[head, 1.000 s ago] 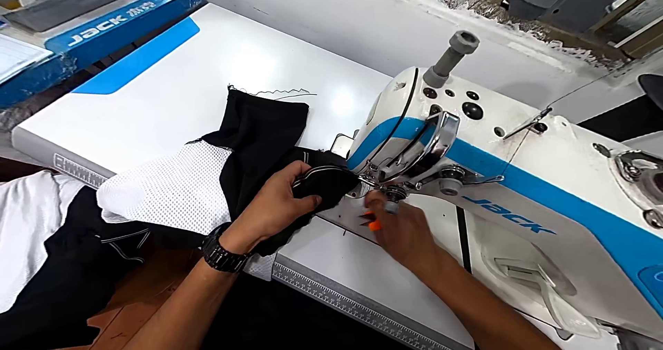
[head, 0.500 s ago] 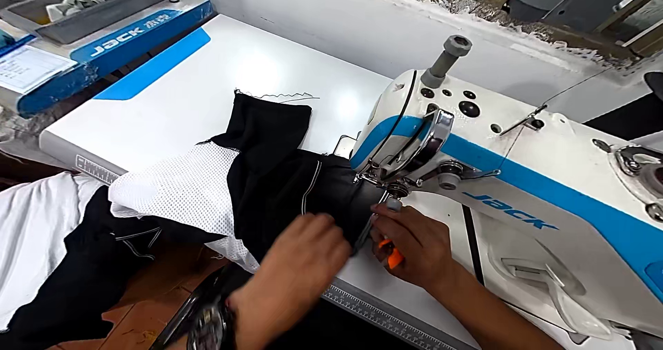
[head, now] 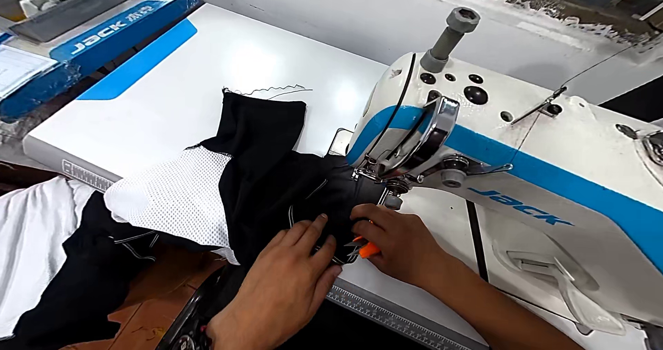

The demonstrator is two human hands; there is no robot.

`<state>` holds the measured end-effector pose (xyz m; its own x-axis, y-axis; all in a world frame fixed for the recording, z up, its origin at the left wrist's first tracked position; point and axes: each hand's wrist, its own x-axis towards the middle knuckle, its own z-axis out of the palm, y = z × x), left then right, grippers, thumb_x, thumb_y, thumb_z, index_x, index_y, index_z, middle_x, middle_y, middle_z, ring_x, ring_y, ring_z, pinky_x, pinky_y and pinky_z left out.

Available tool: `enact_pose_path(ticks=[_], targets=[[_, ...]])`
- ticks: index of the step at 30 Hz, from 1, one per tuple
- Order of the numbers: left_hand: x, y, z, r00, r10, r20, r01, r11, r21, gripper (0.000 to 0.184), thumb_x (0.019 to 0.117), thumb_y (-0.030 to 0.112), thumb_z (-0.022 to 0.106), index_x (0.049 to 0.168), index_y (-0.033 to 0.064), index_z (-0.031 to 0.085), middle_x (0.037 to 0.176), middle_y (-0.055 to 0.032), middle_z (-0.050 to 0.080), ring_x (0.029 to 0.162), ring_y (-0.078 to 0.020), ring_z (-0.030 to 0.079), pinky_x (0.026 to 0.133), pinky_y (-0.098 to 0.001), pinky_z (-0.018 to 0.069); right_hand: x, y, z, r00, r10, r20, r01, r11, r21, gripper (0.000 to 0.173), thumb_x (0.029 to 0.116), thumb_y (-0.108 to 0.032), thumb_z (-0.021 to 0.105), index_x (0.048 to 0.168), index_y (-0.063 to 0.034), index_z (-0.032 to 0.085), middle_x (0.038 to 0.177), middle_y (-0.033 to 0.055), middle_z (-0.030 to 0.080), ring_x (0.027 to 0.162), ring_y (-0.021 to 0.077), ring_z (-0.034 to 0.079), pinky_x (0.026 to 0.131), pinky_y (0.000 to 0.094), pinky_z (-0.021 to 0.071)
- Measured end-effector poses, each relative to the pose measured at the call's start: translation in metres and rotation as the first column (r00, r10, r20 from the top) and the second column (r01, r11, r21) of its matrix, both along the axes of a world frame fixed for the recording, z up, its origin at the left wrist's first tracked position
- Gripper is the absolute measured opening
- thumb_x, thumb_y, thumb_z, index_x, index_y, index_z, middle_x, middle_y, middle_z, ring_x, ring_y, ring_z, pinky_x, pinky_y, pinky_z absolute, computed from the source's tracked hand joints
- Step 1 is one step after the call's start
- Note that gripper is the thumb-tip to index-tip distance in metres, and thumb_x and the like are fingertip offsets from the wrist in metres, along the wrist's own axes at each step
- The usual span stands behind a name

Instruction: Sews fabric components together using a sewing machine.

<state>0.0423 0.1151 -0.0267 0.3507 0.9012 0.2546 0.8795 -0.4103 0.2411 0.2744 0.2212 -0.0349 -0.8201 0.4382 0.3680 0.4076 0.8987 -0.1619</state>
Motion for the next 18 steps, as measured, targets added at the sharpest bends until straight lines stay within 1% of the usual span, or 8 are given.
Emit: enact_pose_path(ticks=[3, 5, 7, 9, 11, 13, 15, 18], targets=[[0.004, -0.008, 0.010, 0.997, -0.003, -0.083, 0.002, 1.000, -0.013, 0.061, 0.1067, 0.054, 0.026, 0.120, 0.0202, 0.075, 0.133, -0.0102, 0.068, 0.111, -0.0286, 0.068, 0.082, -0.0422, 0.0561, -0.002, 0.000, -0.001, 1.000, -0.012, -0.019, 0.012, 1.000, -0.008, 0.038, 0.0868, -0.025, 0.065, 0.124, -0.0203, 0.072, 0.112, 0.0055, 0.070, 0.083, 0.0171, 0.068, 0.057, 0.0306, 0.0538], [-0.004, -0.002, 0.018, 0.998, -0.046, -0.044, 0.046, 0.999, -0.016, 0.056, 0.1074, 0.050, 0.030, 0.108, 0.0186, 0.077, 0.119, -0.0069, 0.073, 0.105, -0.0252, 0.070, 0.082, -0.0422, 0.0567, -0.003, -0.001, 0.000, 1.000, -0.001, -0.005, 0.000, 1.000, -0.029, 0.034, 0.0913, -0.026, 0.062, 0.124, -0.0236, 0.073, 0.111, 0.0047, 0.068, 0.079, 0.0160, 0.065, 0.056, 0.0301, 0.0519], [-0.017, 0.017, 0.023, 0.990, -0.130, 0.058, 0.128, 0.991, 0.026, 0.043, 0.1070, 0.036, 0.039, 0.100, 0.0153, 0.076, 0.109, -0.0016, 0.074, 0.109, -0.0193, 0.069, 0.094, -0.0405, 0.0557, -0.002, -0.001, 0.000, 1.000, 0.013, 0.002, -0.013, 0.999, -0.045, 0.028, 0.0938, -0.026, 0.062, 0.118, -0.0225, 0.075, 0.116, 0.0052, 0.068, 0.081, 0.0161, 0.065, 0.057, 0.0298, 0.0528], [-0.030, 0.045, 0.024, 0.962, -0.253, 0.107, 0.246, 0.966, 0.072, 0.032, 0.1052, 0.026, 0.047, 0.106, 0.0118, 0.075, 0.121, -0.0020, 0.072, 0.123, -0.0185, 0.063, 0.106, -0.0385, 0.0514, -0.001, -0.001, 0.001, 1.000, 0.030, 0.006, -0.030, 0.998, -0.055, 0.027, 0.0896, -0.024, 0.066, 0.115, -0.0213, 0.076, 0.122, 0.0066, 0.069, 0.085, 0.0177, 0.068, 0.059, 0.0311, 0.0548], [-0.037, 0.069, 0.015, 0.934, -0.351, 0.062, 0.347, 0.935, 0.072, 0.033, 0.1048, 0.032, 0.051, 0.117, 0.0128, 0.074, 0.136, -0.0019, 0.066, 0.132, -0.0185, 0.058, 0.111, -0.0380, 0.0486, 0.001, 0.001, 0.002, 0.998, 0.056, 0.022, -0.055, 0.997, -0.063, 0.027, 0.0893, -0.024, 0.066, 0.114, -0.0212, 0.075, 0.125, 0.0054, 0.068, 0.087, 0.0175, 0.068, 0.058, 0.0311, 0.0548], [-0.041, 0.079, -0.001, 0.932, -0.363, -0.016, 0.363, 0.930, 0.054, 0.042, 0.1029, 0.046, 0.050, 0.131, 0.0215, 0.070, 0.147, 0.0001, 0.058, 0.134, -0.0188, 0.055, 0.107, -0.0411, 0.0479, 0.003, 0.007, 0.003, 0.995, 0.095, 0.023, -0.093, 0.992, -0.080, 0.022, 0.0903, -0.023, 0.067, 0.110, -0.0200, 0.075, 0.123, 0.0047, 0.068, 0.082, 0.0164, 0.068, 0.055, 0.0310, 0.0533], [-0.044, 0.076, -0.010, 0.934, -0.351, -0.069, 0.355, 0.933, 0.060, 0.045, 0.1036, 0.051, 0.044, 0.138, 0.0305, 0.066, 0.151, 0.0000, 0.055, 0.131, -0.0219, 0.056, 0.102, -0.0459, 0.0468, 0.006, 0.013, 0.007, 0.996, 0.082, 0.035, -0.078, 0.992, -0.098, 0.016, 0.0879, -0.024, 0.069, 0.102, -0.0190, 0.075, 0.115, 0.0041, 0.069, 0.080, 0.0166, 0.068, 0.054, 0.0330, 0.0540], [-0.046, 0.068, -0.015, 0.932, -0.351, -0.094, 0.358, 0.931, 0.068, 0.044, 0.1056, 0.053, 0.038, 0.140, 0.0404, 0.062, 0.153, -0.0005, 0.053, 0.129, -0.0262, 0.056, 0.100, -0.0504, 0.0462, 0.023, 0.013, 0.032, 0.962, -0.212, 0.174, 0.230, 0.969, -0.088, 0.021, 0.0837, -0.022, 0.073, 0.103, -0.0152, 0.075, 0.094, 0.0043, 0.071, 0.073, 0.0217, 0.071, 0.055, 0.0427, 0.0583]])
